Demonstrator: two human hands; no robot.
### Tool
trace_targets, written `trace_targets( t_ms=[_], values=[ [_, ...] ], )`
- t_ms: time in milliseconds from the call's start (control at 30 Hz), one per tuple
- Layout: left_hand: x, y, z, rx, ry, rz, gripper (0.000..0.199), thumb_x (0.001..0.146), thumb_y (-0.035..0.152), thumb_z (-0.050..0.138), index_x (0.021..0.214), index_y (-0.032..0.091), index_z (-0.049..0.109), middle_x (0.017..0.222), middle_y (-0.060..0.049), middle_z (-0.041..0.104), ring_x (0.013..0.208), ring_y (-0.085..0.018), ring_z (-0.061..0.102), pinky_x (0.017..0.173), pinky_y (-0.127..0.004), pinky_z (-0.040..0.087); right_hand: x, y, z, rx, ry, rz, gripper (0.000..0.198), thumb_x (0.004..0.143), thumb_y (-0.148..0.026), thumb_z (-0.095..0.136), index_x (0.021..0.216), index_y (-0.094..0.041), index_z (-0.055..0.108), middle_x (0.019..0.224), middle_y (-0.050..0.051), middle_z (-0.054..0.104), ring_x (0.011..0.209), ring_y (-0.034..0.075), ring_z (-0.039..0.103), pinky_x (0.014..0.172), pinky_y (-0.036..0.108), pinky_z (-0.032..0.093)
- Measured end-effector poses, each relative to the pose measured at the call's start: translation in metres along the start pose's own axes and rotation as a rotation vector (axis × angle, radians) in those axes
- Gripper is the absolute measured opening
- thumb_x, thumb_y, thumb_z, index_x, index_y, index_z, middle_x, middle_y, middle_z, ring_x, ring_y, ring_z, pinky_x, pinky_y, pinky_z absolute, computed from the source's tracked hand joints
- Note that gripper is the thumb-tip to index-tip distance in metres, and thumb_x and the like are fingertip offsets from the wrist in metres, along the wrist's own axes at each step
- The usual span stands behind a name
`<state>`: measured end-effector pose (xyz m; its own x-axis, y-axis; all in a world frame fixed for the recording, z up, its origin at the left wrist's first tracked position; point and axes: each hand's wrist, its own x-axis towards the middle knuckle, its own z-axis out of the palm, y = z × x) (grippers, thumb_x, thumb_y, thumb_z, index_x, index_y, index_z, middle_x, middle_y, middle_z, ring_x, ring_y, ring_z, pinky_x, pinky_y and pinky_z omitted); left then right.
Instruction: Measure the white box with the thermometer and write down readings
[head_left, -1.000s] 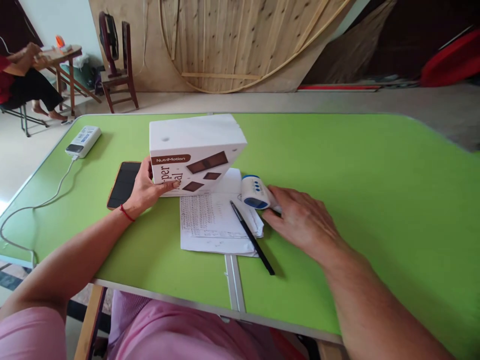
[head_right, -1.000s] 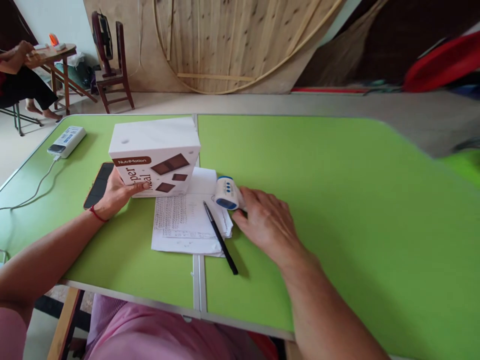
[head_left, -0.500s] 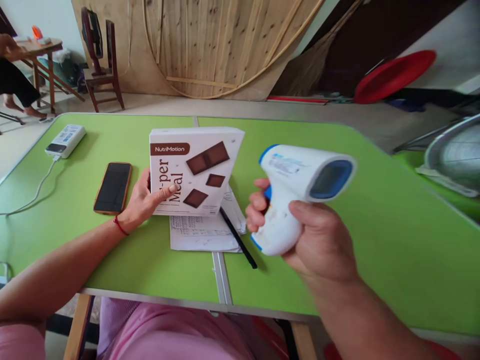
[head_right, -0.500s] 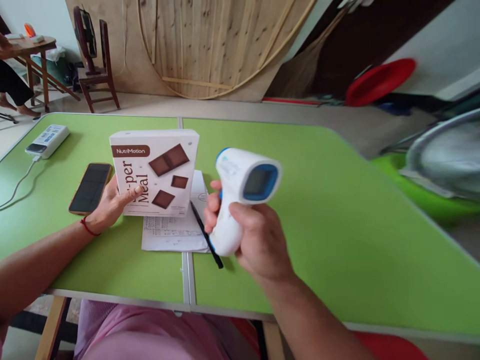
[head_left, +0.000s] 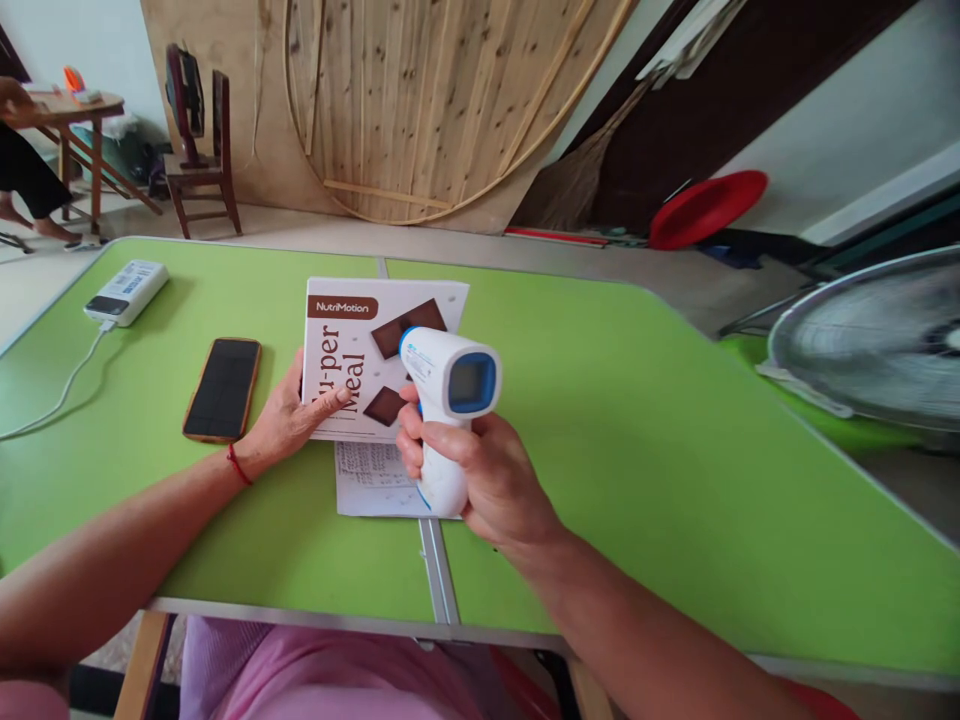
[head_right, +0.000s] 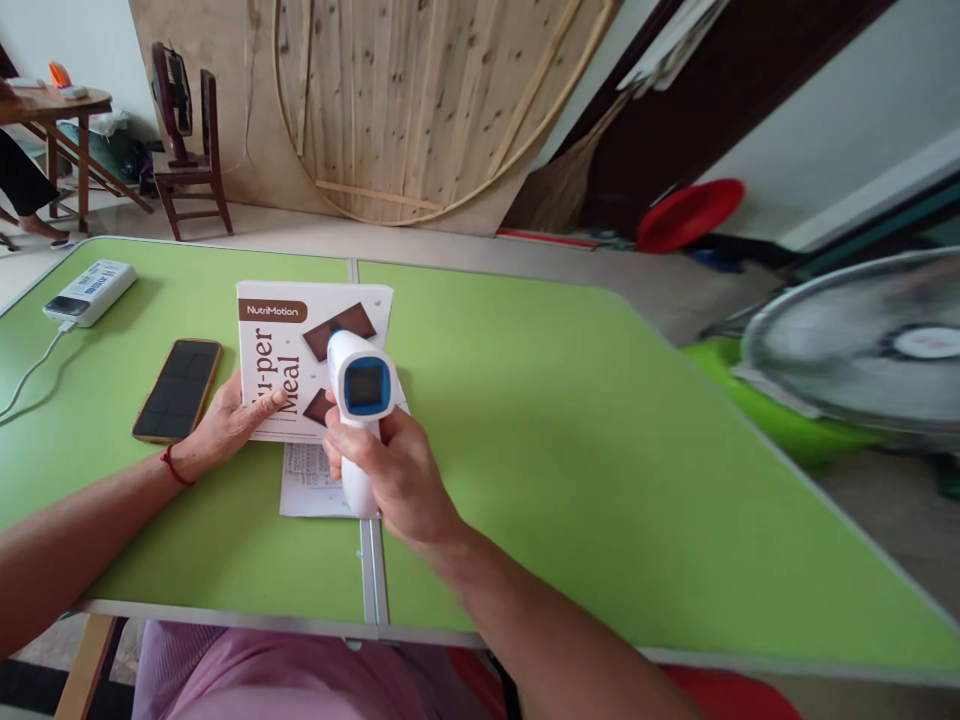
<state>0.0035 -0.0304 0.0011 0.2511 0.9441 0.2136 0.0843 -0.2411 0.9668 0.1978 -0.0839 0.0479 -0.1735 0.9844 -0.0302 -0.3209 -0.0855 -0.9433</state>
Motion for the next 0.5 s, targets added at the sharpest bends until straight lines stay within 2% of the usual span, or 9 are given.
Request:
trace_targets(
  t_ms=[200, 333, 500],
  values=[
    [0.002, -0.002, -0.001, 0.039, 0.011, 0.027, 0.059, 0.081, 0.056, 0.072, 0.120, 0.017, 0.051, 0.113, -0.012, 0.066, 0.097, -0.026, 0.064, 0.085, -0.041, 0.054, 0.010, 0.003, 0.005, -0.013, 0.013, -0.028, 0.021, 0.072, -0.029, 0.075, 0.087, -0.020, 0.063, 0.061, -0.007, 0.053, 0.049, 0.008, 0.048, 0.046, 0.025, 0.039],
    [0.004, -0.001, -0.002, 0.050, 0.002, 0.028, 0.059, 0.080, 0.056, 0.072, 0.118, 0.017, 0.051, 0.107, -0.011, 0.067, 0.091, -0.025, 0.064, 0.080, -0.040, 0.054, 0.011, 0.004, 0.009, 0.013, -0.002, 0.009, 0.023, 0.071, -0.031, 0.076, 0.085, -0.020, 0.061, 0.060, -0.007, 0.052, 0.050, 0.008, 0.048, 0.048, 0.025, 0.038],
    [0.004, 0.000, -0.003, 0.067, 0.001, 0.068, 0.052, 0.083, 0.055, 0.071, 0.116, 0.019, 0.053, 0.108, -0.011, 0.068, 0.096, -0.027, 0.064, 0.083, -0.042, 0.054, 0.014, 0.007, 0.014, 0.034, 0.004, 0.043, 0.021, 0.070, -0.032, 0.073, 0.082, -0.021, 0.059, 0.057, -0.007, 0.051, 0.049, 0.009, 0.046, 0.047, 0.025, 0.036]
  ],
)
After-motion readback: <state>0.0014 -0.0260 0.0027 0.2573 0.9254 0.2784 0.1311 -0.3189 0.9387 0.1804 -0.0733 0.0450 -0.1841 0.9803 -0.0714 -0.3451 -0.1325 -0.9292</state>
